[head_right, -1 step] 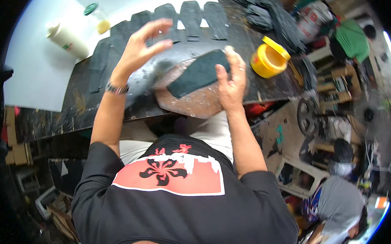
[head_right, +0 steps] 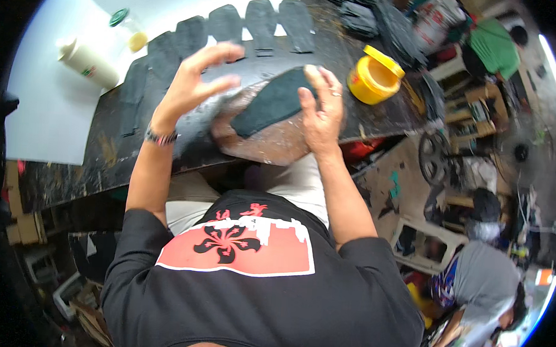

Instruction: The person repeatedly rubs the surface of black shoe parts on a wooden block using both hands. They pick up each part, rub it, and place it back on the table. The process is repeated for multiple parts throughout the clip.

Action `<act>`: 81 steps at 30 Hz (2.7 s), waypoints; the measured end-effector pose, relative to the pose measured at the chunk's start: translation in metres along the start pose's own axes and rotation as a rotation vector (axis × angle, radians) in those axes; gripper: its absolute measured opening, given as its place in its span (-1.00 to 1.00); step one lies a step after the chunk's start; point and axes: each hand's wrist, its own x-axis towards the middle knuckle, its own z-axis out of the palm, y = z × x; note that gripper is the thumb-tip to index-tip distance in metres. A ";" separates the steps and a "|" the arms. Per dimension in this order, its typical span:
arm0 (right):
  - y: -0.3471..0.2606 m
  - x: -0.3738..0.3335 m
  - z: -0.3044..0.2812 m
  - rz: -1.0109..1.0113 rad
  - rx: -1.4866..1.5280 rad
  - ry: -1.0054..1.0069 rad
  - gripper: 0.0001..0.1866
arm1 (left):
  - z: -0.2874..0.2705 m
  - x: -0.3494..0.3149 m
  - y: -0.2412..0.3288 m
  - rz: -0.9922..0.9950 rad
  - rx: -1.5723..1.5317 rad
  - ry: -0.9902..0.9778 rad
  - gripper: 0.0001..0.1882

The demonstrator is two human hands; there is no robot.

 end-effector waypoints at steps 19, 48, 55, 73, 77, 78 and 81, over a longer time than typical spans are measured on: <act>0.028 0.086 -0.123 0.517 -0.799 -0.034 -0.26 | 0.064 -0.080 0.030 -0.079 0.294 0.014 -0.59; 0.033 0.034 -0.010 -0.012 -0.938 -0.710 -0.26 | 0.067 -0.083 0.037 -0.085 0.269 0.036 -0.73; 0.017 0.029 -0.007 -0.152 -0.839 -0.876 -0.30 | 0.062 -0.089 0.039 -0.093 0.266 0.031 -0.74; -0.033 -0.028 0.017 -0.308 -0.652 -0.910 -0.23 | 0.031 -0.064 0.015 -0.145 0.198 0.079 -0.54; -0.044 -0.033 0.017 -0.288 -0.655 -0.945 -0.23 | 0.042 -0.057 0.006 -0.085 0.262 -0.032 -0.63; -0.046 -0.034 0.016 -0.284 -0.647 -0.966 -0.23 | 0.045 -0.057 0.005 -0.080 0.296 -0.049 -0.64; -0.052 -0.037 0.007 -0.255 -0.466 -0.906 -0.33 | 0.048 -0.057 0.002 -0.063 0.358 -0.069 -0.67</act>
